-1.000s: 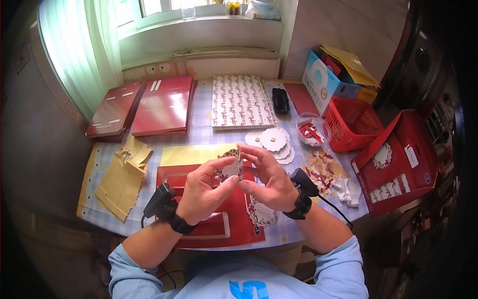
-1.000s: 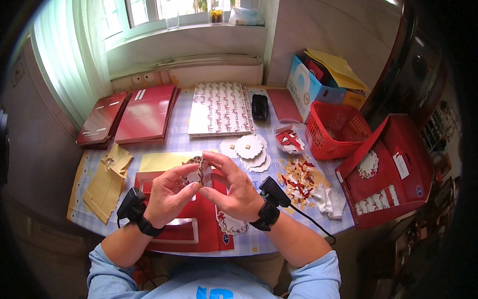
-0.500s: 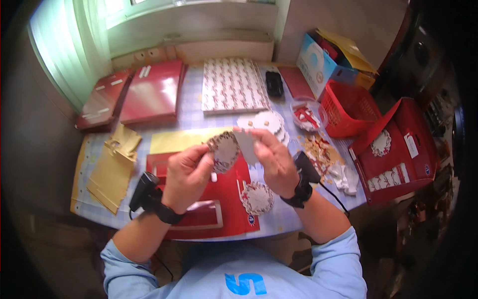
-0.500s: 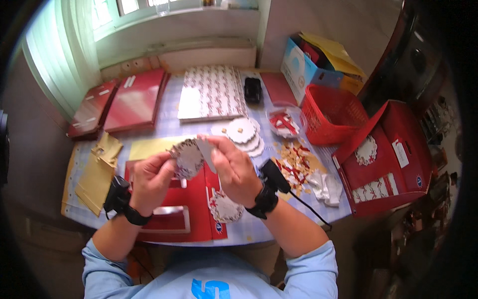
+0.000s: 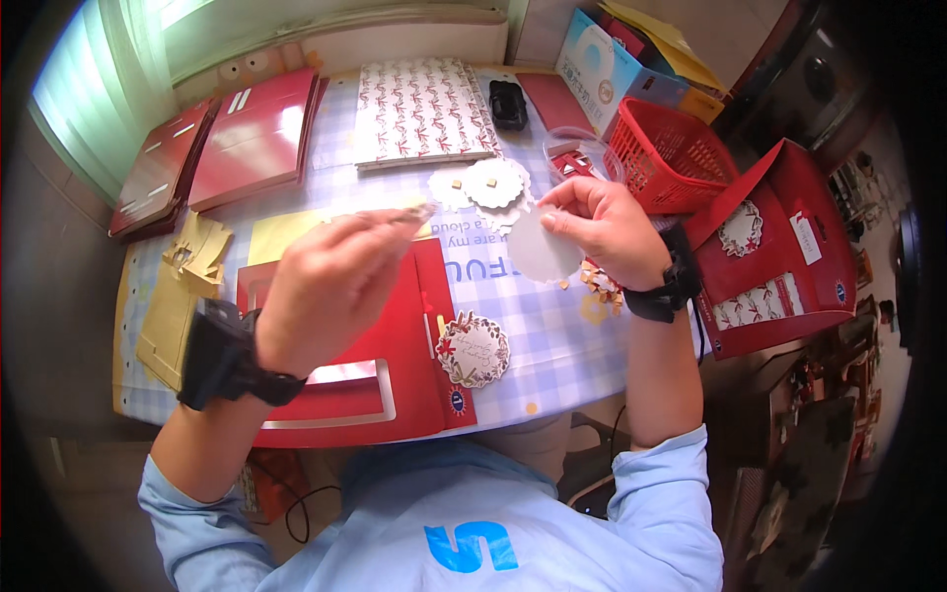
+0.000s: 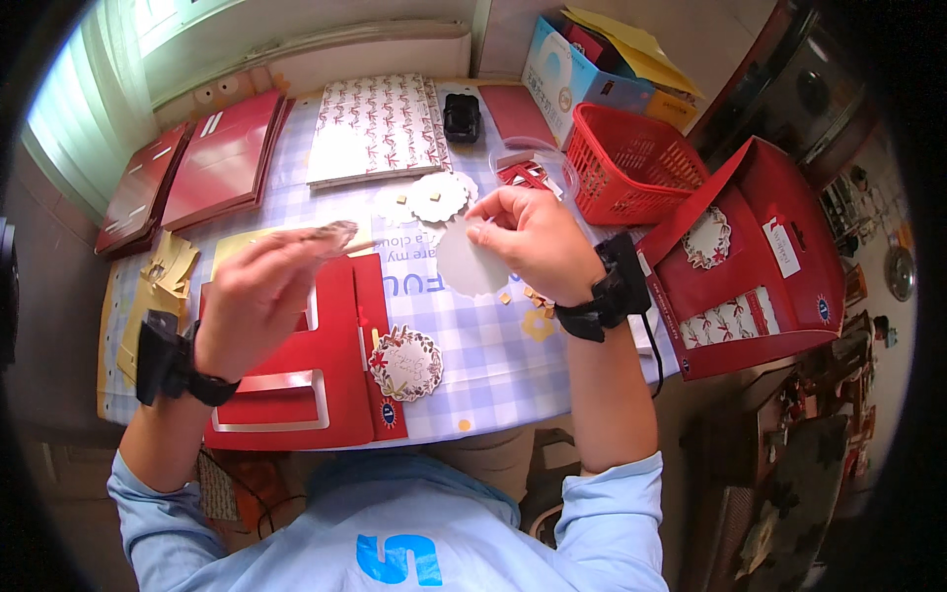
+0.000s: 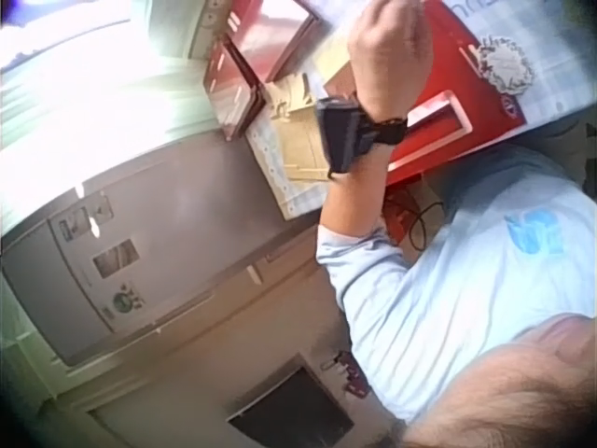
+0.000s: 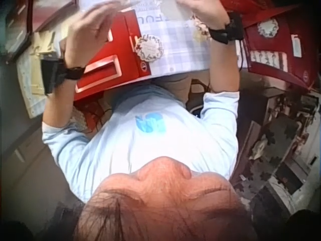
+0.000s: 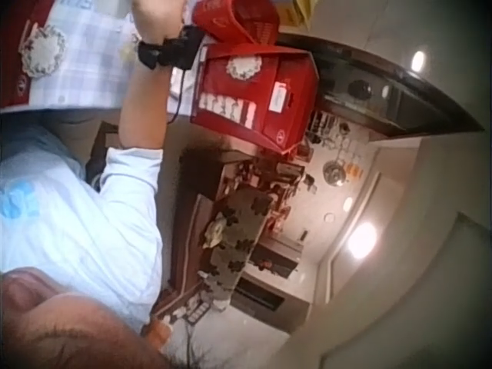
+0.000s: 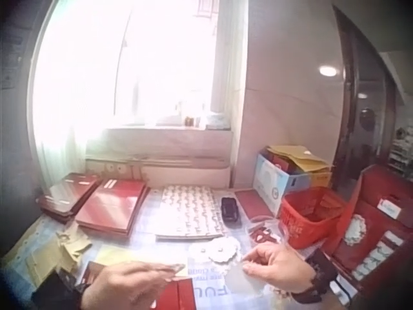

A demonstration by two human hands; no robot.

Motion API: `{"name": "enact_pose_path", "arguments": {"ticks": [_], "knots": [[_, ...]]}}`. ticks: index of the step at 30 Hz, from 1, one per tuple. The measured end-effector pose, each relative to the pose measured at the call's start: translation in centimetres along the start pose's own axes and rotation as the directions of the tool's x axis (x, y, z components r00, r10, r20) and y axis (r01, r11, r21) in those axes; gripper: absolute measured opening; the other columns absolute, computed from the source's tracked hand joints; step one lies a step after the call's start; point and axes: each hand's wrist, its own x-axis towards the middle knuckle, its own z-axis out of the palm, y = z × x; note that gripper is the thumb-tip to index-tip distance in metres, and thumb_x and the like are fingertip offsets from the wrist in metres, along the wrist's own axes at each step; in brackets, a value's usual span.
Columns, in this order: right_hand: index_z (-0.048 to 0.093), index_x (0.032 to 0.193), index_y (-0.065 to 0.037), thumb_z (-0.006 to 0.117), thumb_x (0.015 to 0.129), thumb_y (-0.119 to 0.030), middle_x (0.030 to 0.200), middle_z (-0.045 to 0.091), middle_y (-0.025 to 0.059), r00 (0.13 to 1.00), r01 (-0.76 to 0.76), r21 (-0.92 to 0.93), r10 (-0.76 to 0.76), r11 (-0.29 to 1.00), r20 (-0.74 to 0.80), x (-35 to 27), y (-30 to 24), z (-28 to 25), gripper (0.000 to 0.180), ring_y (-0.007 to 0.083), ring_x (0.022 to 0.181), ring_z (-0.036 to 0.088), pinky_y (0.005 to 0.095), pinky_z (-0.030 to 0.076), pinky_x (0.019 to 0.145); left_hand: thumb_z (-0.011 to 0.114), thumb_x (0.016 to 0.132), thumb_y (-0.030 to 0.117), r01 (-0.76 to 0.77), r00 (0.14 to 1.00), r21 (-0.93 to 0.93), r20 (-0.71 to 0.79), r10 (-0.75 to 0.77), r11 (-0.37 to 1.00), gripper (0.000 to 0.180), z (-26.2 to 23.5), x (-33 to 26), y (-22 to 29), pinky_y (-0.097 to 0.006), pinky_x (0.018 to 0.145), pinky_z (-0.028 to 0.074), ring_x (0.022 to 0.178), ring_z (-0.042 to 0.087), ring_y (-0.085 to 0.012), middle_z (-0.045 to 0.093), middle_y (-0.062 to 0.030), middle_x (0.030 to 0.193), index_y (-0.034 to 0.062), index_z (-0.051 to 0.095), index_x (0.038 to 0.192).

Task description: Assembling decorative red folders with white paper inserts and lace-patterned cutouts.

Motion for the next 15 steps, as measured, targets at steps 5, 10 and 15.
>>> {"name": "enact_pose_path", "arguments": {"ticks": [5,10,15], "knots": [[0.063,0.098,0.000,0.065,0.083,-0.012,0.077,0.067,0.0066,0.999,-0.037,0.015,0.037,0.999,0.007,-0.6,1.2,1.0,0.019,0.0097,0.069,0.063,0.0247,0.049,0.060,0.068,0.077,0.012,-0.471,0.880,0.364,0.263,0.396,0.804,0.017,2.8,0.7,0.1,-0.043,0.088,0.050,0.098,0.063,-0.0216,0.063,-0.0103,0.114,0.0039,0.070,0.092],[0.064,0.090,-0.001,0.066,0.075,-0.017,0.074,0.065,0.0148,0.998,0.059,-0.379,-0.064,0.923,-0.001,-0.3,2.5,1.1,0.022,0.0253,0.069,0.065,0.0363,0.050,0.066,0.069,0.078,0.013,-0.530,0.838,0.389,0.378,0.394,0.754,0.024,5.4,0.1,-0.6,-0.040,0.089,0.049,0.099,0.059,-0.0197,0.059,-0.0077,0.116,0.0051,0.069,0.100],[0.064,0.088,-0.002,0.065,0.075,-0.019,0.077,0.065,0.0179,0.994,0.080,-0.482,-0.109,0.872,-0.032,-0.5,1.9,0.9,0.021,0.0335,0.076,0.065,0.0418,0.050,0.071,0.069,0.079,0.014,-0.460,0.836,0.266,0.453,0.311,0.847,0.035,5.2,0.6,-0.3,-0.042,0.093,0.047,0.104,0.059,-0.0225,0.057,-0.0102,0.122,0.0049,0.065,0.112]]}}
